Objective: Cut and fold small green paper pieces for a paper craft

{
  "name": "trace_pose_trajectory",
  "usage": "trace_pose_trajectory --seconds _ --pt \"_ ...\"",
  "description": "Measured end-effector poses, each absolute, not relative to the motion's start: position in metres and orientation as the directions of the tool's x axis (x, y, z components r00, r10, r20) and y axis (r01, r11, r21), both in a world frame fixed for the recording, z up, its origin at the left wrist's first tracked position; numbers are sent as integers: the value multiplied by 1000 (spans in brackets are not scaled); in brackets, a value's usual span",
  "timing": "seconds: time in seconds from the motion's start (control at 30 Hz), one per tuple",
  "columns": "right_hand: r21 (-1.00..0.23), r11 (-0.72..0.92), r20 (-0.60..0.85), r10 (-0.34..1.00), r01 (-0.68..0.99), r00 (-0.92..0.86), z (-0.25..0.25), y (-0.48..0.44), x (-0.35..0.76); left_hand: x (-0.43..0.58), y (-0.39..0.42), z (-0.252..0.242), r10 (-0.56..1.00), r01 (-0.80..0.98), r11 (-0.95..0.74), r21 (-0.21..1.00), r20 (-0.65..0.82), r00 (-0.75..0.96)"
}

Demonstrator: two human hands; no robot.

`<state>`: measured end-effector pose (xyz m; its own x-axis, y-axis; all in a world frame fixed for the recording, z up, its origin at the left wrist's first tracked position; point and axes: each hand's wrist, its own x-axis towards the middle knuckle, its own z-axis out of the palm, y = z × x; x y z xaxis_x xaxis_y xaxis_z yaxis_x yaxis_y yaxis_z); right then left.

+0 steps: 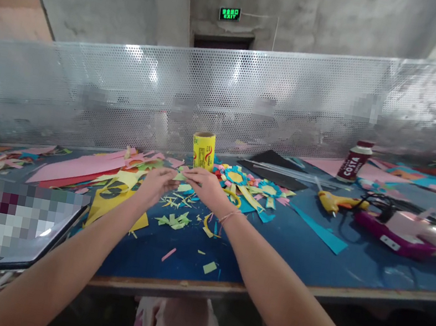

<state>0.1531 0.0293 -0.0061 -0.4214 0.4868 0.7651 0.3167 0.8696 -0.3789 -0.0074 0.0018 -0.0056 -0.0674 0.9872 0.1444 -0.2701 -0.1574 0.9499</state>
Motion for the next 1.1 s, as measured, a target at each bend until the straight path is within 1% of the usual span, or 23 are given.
trace_pose_trajectory --seconds 0.07,0.13,0.23,0.3,0.4,0.5,0.57,0.63,0.73,0.93,1.1 --pt "-402 848 761 519 345 -389 -7 30 152 -6 0 -4 989 -312 -149 938 144 -38" --pt "-458 811 735 576 364 -357 -9 30 151 -4 -1 -3 991 -333 -134 933 136 -16" --pt "-626 702 656 709 338 -259 -13 31 146 -3 0 -5 986 -303 -165 939 168 -18" --pt "-749 606 572 795 267 -201 -16 30 142 -4 2 -7 979 -224 -206 953 201 -45" --pt "-864 486 459 868 134 -188 -19 30 137 -5 3 -9 976 -150 -215 965 206 -74" --pt "-948 289 312 924 -133 -219 -21 30 134 -6 3 -8 979 -179 -200 963 189 -77" --pt "-951 179 239 943 -252 -232 -21 30 133 -7 3 -6 982 -205 -186 961 175 -72" --pt "-946 141 214 947 -291 -238 -20 29 132 -6 2 -6 983 -213 -178 961 165 -76" --pt "-955 157 220 944 -253 -246 -21 29 132 -6 2 -6 981 -199 -182 963 164 -101" --pt "-949 298 314 923 -104 -221 -24 32 133 -7 2 -6 979 -188 -187 964 169 -111" --pt "-949 298 314 924 -103 -219 -23 32 135 -7 2 -6 980 -175 -184 967 168 -103"
